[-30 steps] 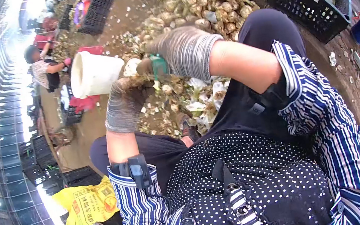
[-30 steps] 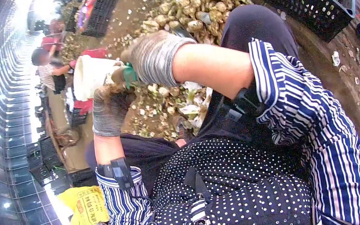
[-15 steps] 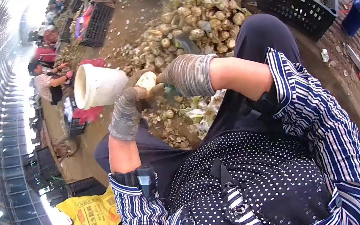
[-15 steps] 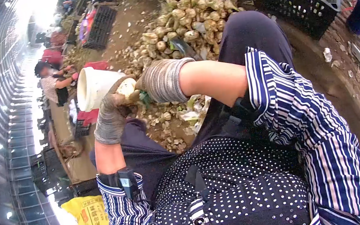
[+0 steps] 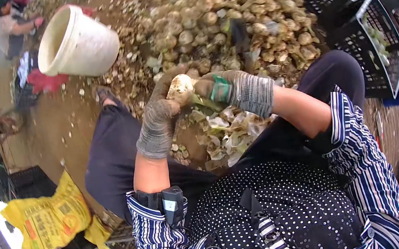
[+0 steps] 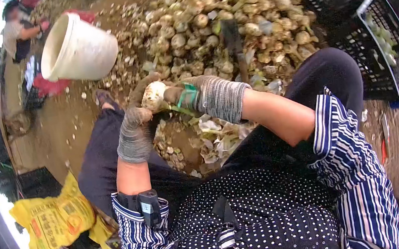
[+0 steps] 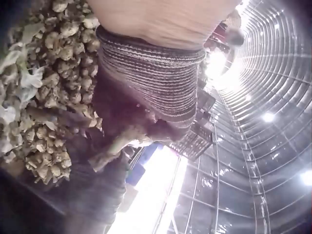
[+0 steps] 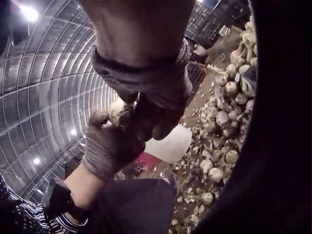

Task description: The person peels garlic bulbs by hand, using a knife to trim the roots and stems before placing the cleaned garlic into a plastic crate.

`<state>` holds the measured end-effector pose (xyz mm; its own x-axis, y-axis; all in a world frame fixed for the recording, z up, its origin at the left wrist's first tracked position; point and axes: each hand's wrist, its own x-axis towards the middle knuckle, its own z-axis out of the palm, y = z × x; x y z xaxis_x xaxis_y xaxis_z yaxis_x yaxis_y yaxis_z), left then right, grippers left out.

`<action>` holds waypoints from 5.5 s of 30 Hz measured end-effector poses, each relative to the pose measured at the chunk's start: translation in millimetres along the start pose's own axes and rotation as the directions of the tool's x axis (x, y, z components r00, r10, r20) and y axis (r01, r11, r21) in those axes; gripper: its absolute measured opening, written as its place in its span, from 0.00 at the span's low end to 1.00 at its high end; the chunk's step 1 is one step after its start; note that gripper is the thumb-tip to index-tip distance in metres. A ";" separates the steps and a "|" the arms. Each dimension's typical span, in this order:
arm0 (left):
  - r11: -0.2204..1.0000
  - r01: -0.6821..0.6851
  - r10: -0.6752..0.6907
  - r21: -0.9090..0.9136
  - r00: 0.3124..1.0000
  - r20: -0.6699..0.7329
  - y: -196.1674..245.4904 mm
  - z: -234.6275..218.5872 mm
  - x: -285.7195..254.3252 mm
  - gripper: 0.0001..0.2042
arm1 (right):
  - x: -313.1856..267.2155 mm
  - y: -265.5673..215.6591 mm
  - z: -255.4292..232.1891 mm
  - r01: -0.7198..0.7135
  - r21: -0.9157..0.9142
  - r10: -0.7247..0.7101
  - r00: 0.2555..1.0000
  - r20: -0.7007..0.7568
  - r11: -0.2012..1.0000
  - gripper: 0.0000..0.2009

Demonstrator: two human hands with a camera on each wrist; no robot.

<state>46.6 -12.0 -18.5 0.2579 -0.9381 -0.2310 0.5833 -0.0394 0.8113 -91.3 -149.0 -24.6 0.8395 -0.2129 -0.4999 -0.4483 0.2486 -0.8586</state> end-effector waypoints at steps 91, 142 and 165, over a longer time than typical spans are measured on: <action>0.948 -0.025 -0.040 -0.316 0.979 -0.198 -18.2 34.8 30.8 0.22 | -49.9 13.5 -17.7 0.311 -0.651 -0.164 0.947 0.278 0.693 0.14; 0.993 0.090 -0.079 0.076 0.989 -0.129 -9.6 48.3 -8.5 0.28 | -32.8 -0.7 -12.1 0.538 -0.580 -0.743 0.642 -0.188 0.611 0.21; 0.911 0.052 -0.077 0.410 0.996 0.044 -13.7 29.8 -7.7 0.30 | -39.1 -0.7 -25.1 0.353 -0.848 -0.528 0.843 0.104 0.396 0.15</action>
<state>13.6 -14.4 -11.8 0.1779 -0.9467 -0.2684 0.2287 -0.2255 0.9470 -131.5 -164.6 -7.3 0.9762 -0.2126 0.0441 -0.1417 -0.7778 -0.6123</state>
